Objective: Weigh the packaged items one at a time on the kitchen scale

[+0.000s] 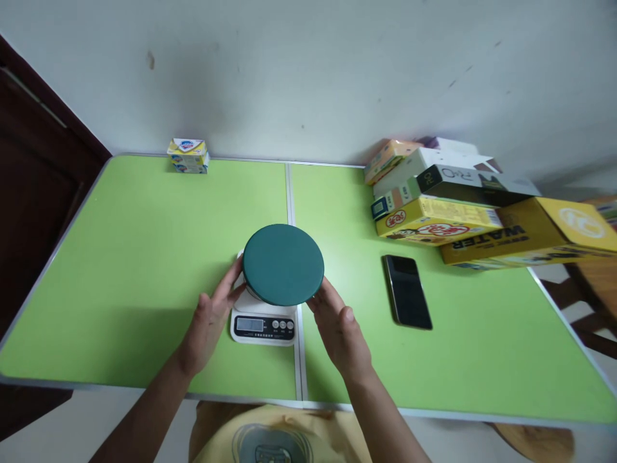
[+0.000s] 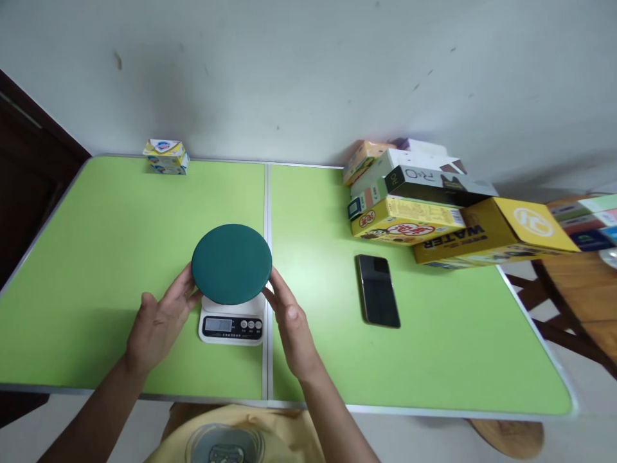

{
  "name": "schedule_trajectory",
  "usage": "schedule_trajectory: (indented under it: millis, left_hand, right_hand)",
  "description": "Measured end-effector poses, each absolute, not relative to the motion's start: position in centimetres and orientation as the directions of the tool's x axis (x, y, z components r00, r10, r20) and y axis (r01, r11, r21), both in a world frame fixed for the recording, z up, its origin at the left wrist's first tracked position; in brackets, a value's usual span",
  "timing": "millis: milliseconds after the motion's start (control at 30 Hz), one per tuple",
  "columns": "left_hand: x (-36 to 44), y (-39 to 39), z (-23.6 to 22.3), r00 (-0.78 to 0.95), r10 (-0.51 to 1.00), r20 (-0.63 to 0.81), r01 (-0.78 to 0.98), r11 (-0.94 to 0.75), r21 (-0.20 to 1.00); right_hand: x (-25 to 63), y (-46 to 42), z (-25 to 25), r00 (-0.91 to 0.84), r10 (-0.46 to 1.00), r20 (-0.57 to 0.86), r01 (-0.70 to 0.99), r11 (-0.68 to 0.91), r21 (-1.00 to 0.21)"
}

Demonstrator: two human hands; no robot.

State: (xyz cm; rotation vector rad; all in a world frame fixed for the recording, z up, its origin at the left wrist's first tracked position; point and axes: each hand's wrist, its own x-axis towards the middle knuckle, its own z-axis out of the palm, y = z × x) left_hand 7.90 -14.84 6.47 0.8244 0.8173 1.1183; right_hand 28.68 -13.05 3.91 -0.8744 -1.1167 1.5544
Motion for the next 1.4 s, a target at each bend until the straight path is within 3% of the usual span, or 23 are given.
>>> schedule_trajectory:
  millis: [233,600,767,967,1200,1400]
  left_hand:
    - [7.7,-14.7,6.4,0.215,0.961,-0.174,-0.384,0.247,0.889]
    - [7.5,-14.8,5.8,0.189,0.971,-0.149,-0.349,0.208,0.914]
    - [7.4,-14.6,6.0,0.068,0.977,-0.203,-0.104,0.21,0.972]
    - [6.8,-14.1,7.0,0.021,0.988,-0.154,0.019,0.154,0.988]
    - [6.3,-14.1,6.7,0.059,0.983,-0.176,-0.078,0.18,0.981]
    - [7.3,-14.4,6.7,0.139,0.976,-0.166,-0.202,0.192,0.96]
  right_hand:
    - [29.3,-13.1,3.5,-0.234,0.972,-0.014,-0.187,-0.06,-0.981]
    - [29.7,-13.1,3.0,-0.234,0.972,0.011,-0.207,-0.039,-0.978]
    - [29.6,-12.5,3.3,-0.25,0.968,0.03,0.012,0.034,-0.999]
    - [28.7,-11.1,4.7,-0.266,0.959,0.093,0.24,0.159,-0.958]
    - [28.6,-11.2,4.5,-0.254,0.965,0.067,0.267,0.137,-0.954]
    - [27.8,-10.8,4.7,-0.22,0.963,0.155,0.349,0.226,-0.909]
